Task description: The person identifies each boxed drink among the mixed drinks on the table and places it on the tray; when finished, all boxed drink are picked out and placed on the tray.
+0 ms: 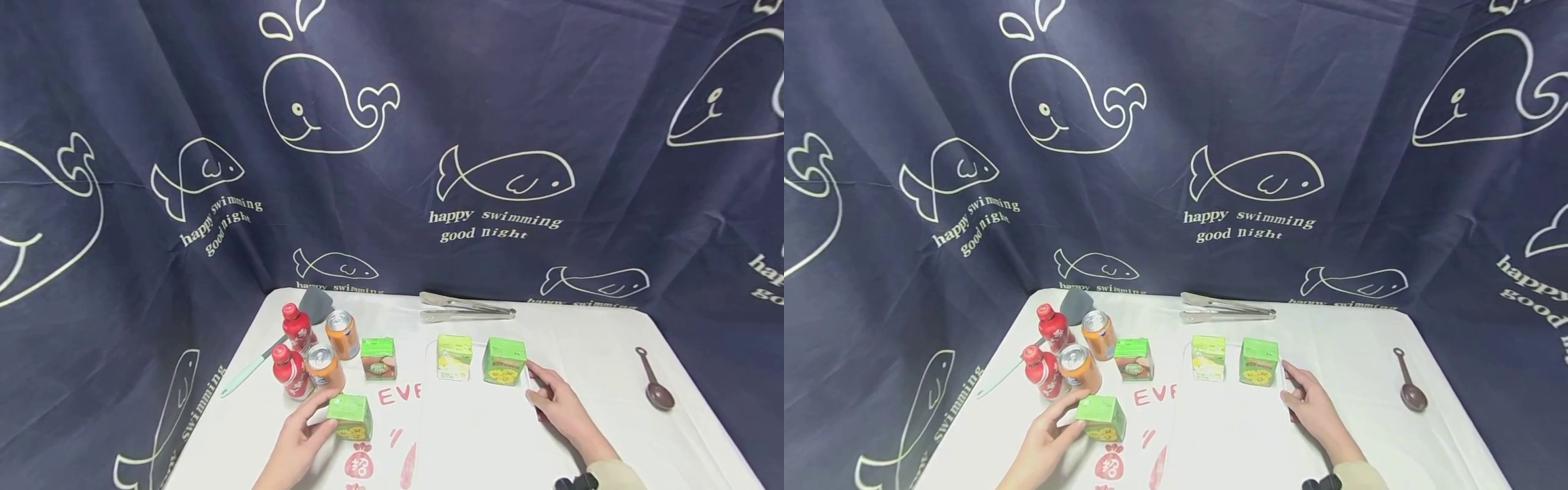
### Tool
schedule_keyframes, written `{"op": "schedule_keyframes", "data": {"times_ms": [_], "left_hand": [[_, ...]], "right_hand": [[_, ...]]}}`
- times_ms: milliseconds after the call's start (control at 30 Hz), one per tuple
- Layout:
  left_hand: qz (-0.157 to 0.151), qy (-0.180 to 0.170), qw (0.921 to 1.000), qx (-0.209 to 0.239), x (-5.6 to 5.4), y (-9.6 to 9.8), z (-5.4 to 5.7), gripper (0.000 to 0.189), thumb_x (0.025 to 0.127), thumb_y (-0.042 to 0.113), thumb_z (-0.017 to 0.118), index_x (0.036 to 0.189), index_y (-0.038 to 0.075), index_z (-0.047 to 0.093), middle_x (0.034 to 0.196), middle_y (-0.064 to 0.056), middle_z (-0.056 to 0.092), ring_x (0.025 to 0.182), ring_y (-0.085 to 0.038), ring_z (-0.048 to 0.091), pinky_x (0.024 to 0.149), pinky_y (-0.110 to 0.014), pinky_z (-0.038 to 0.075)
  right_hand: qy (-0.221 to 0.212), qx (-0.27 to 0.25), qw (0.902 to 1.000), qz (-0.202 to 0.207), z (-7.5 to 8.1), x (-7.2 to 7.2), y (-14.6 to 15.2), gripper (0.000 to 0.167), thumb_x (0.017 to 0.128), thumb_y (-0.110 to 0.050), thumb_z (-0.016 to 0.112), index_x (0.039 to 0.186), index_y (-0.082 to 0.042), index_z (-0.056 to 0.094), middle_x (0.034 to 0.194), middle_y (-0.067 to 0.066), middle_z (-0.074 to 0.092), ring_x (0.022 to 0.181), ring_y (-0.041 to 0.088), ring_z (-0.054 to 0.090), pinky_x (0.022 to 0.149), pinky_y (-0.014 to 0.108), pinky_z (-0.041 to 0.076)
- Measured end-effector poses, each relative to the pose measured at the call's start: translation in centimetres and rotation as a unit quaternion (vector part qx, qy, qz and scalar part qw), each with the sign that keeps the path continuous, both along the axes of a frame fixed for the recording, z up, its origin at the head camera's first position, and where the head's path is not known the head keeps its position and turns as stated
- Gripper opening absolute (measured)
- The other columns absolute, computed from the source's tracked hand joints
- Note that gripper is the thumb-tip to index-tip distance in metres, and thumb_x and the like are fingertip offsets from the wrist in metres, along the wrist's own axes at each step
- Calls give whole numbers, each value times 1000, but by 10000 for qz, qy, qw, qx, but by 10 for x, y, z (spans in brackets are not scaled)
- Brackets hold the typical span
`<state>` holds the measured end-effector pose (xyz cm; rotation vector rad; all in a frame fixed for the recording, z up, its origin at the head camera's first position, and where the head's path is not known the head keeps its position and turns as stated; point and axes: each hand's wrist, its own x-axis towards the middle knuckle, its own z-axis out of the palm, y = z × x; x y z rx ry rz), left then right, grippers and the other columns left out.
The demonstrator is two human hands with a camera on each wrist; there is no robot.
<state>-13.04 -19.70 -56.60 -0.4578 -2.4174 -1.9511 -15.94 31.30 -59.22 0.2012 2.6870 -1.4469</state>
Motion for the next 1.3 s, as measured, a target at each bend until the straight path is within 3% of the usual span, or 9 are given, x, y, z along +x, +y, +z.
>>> {"op": "schedule_keyframes", "data": {"times_ms": [400,667,1000,1300], "left_hand": [[162,-185,9997,-43,1,2,3,47,96,12,76,140,6,63,148,-13,57,129,-13,57,95,-32,59],[117,175,9997,-86,-1,2,3,48,95,10,75,141,2,61,145,-18,58,131,-13,56,96,-34,59],[129,264,9996,22,-8,10,8,48,94,12,77,139,2,63,142,-20,59,124,-21,62,88,-36,62],[135,333,9993,82,-12,22,13,45,92,11,80,135,10,67,141,-12,61,125,-15,60,86,-36,63]], "right_hand": [[65,-232,9997,-57,4,-1,-1,68,99,-6,66,160,1,36,142,23,45,66,20,58,55,26,53],[120,-407,9991,-40,3,-2,0,67,98,-2,65,159,1,37,142,23,44,64,20,59,54,27,53],[120,-431,9990,-55,3,1,1,67,98,-2,65,159,2,37,142,24,45,64,20,58,54,27,53],[83,-397,9992,-42,3,1,0,67,99,-3,65,159,2,36,142,23,45,65,20,59,55,27,53]]}}
